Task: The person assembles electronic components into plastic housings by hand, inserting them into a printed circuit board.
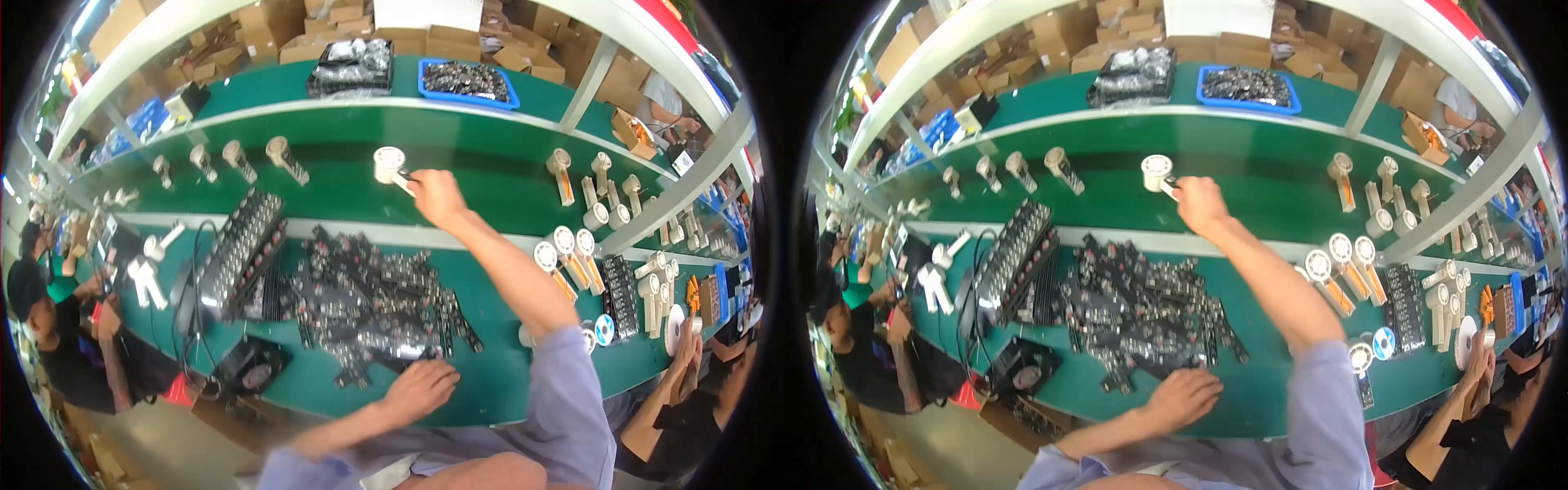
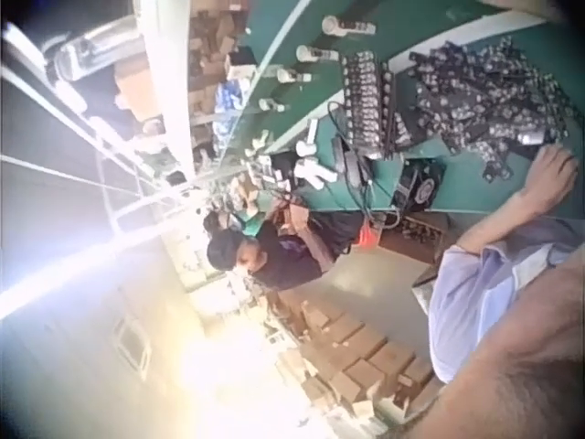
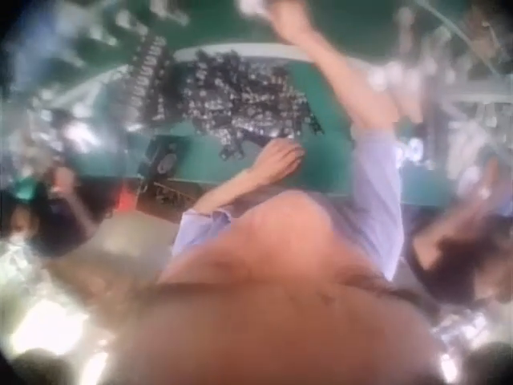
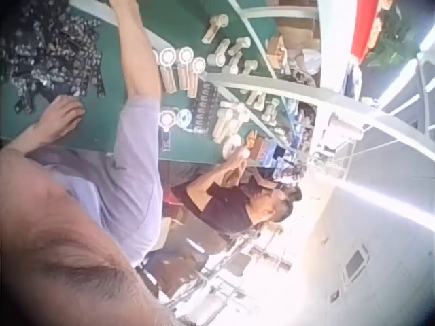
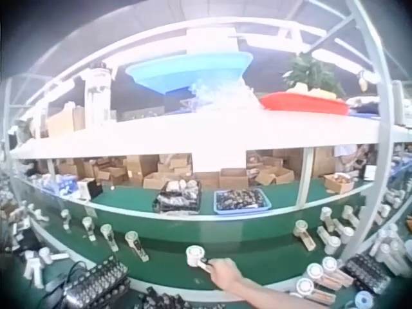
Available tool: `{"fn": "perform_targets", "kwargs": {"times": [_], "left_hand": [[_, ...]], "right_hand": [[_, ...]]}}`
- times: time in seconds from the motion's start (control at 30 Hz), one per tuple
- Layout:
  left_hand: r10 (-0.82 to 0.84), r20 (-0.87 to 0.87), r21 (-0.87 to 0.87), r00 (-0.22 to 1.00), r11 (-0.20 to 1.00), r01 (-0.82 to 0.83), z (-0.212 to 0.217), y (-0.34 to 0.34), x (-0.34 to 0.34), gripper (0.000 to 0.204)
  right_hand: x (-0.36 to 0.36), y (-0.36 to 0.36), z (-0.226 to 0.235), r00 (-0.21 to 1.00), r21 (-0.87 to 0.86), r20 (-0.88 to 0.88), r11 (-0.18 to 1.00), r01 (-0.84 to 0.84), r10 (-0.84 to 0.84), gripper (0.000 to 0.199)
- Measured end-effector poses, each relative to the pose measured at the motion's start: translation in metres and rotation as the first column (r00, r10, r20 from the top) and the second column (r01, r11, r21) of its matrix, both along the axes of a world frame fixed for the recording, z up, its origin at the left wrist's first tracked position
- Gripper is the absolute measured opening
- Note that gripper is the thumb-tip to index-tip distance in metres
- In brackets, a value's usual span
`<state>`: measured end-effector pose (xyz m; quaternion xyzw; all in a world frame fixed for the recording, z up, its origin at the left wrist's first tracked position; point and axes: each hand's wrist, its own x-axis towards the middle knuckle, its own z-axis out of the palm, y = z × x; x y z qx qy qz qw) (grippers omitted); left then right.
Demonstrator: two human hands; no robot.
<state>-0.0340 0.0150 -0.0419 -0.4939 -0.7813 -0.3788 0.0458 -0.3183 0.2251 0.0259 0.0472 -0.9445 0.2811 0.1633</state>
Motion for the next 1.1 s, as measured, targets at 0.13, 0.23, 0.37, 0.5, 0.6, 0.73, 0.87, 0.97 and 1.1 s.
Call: {"fn": "perform_targets", "kwargs": {"times": [0.13, 0.23, 0.37, 0.5, 0.6, 0.73, 0.87, 0.97, 1.1], "left_hand": [[-0.034, -0.04, -0.045, 0.999, 0.998, 0.032, 0.009, -0.003, 0.0, 0.028], [-0.002, -0.007, -0.052, 1.0, 0.999, 0.002, 0.0, -0.011, 0.0, 0.032], [0.019, 0.021, 0.001, 1.0, 1.0, -0.019, 0.001, -0.018, 0.0, 0.037], [0.082, -0.003, 0.057, 0.997, 0.995, -0.082, 0.007, -0.012, -0.004, 0.041], [0.11, -0.046, -0.014, 0.993, 0.994, -0.111, 0.01, -0.006, -0.006, 0.042], [0.1, -0.119, -0.095, 0.988, 0.989, -0.111, 0.01, -0.007, -0.01, 0.043], [0.238, -0.259, -0.119, 0.936, 0.954, -0.275, 0.013, 0.0, -0.015, 0.039], [0.348, -0.293, -0.065, 0.891, 0.922, -0.382, 0.022, -0.004, -0.022, 0.035], [0.37, -0.276, -0.007, 0.887, 0.922, -0.387, 0.024, -0.008, -0.028, 0.035]], "right_hand": [[-0.099, -0.039, -0.048, 0.998, -0.056, -0.002, 0.996, 0.067, -0.067, 0.017], [-0.114, -0.048, -0.052, 0.998, 0.035, 0.066, 0.999, -0.011, 0.009, 0.025], [-0.097, 0.108, 0.001, 0.975, 0.685, 0.025, 0.714, 0.144, -0.221, 0.036], [-0.027, 0.264, 0.011, 0.452, 0.527, -0.017, 0.377, 0.762, -0.892, 0.074], [-0.007, 0.317, -0.029, 0.541, 0.396, 0.296, 0.617, 0.68, -0.787, 0.053], [0.006, 0.279, -0.01, 0.719, 0.329, 0.152, 0.721, 0.61, -0.678, 0.028], [0.088, 0.158, 0.094, 0.933, 0.166, 0.248, 0.961, 0.223, -0.26, 0.019], [0.216, 0.079, 0.109, 0.982, 0.024, 0.066, 0.984, -0.178, 0.176, 0.018], [0.35, 0.034, 0.065, 0.918, -0.023, 0.267, 0.955, -0.296, 0.291, 0.025]]}}
